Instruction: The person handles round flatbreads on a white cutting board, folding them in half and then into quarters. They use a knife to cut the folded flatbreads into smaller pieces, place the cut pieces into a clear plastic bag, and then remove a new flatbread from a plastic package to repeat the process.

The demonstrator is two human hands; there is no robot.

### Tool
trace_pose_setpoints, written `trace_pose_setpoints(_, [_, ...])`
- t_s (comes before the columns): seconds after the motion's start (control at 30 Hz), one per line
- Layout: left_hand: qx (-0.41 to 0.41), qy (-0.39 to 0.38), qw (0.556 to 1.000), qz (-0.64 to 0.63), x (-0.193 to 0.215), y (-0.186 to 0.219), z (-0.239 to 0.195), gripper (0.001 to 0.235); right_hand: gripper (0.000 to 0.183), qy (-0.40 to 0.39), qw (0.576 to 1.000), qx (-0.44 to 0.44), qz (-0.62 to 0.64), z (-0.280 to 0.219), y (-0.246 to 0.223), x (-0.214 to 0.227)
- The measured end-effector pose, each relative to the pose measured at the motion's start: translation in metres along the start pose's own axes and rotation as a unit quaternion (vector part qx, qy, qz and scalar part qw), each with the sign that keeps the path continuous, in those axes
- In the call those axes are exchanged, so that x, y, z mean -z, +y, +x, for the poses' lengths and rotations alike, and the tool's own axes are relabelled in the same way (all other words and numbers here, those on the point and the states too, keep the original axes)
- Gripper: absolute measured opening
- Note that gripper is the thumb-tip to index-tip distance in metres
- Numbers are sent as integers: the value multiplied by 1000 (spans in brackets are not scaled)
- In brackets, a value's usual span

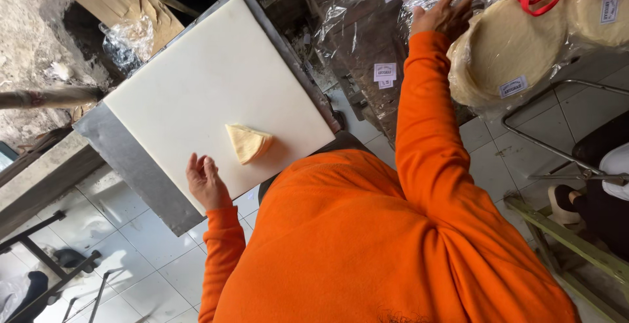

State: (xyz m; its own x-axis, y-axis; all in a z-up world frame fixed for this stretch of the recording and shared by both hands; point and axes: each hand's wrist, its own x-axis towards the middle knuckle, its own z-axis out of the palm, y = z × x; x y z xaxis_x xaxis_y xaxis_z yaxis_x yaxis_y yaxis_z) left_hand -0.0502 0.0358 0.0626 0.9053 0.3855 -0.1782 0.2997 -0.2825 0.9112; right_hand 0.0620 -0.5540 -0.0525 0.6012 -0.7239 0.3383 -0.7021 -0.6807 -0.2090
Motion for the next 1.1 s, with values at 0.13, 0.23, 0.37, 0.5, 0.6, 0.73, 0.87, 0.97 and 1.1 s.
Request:
trace_pose_setpoints(0.13, [-9,42,998,36,0,20,-12,43,34,-71,996,40,22,32,29,-16])
trace_pose_setpoints(0.23, [-102,48,992,55,-5,41,-20,42,37,69,977,124,159,46,43,14])
trace_pose_setpoints(0.37, [-214,0,976,45,-37,79,-24,35,31,114,932,143,313,69,36,98])
trace_pose_setpoints(0.5, [-254,-163,953,-18,-86,125,-27,30,29,83,864,135,478,50,-2,185])
trace_pose_setpoints(0.6, [-231,-323,915,-77,-123,159,-35,32,31,-96,786,87,604,-17,-60,230])
trace_pose_setpoints(0.73, [-125,-437,858,-241,-147,183,-46,40,55,-249,710,175,635,-117,-135,271])
trace_pose_setpoints(0.87, [-65,-444,850,-276,-107,177,-34,24,71,-192,774,274,538,-160,-183,302])
trace_pose_setpoints(0.97, [40,-414,855,-311,-56,161,-15,21,74,-251,745,329,522,-185,-204,320])
trace_pose_setpoints(1.1, [115,-299,819,-476,-12,149,12,18,58,-244,768,385,450,-212,-231,321])
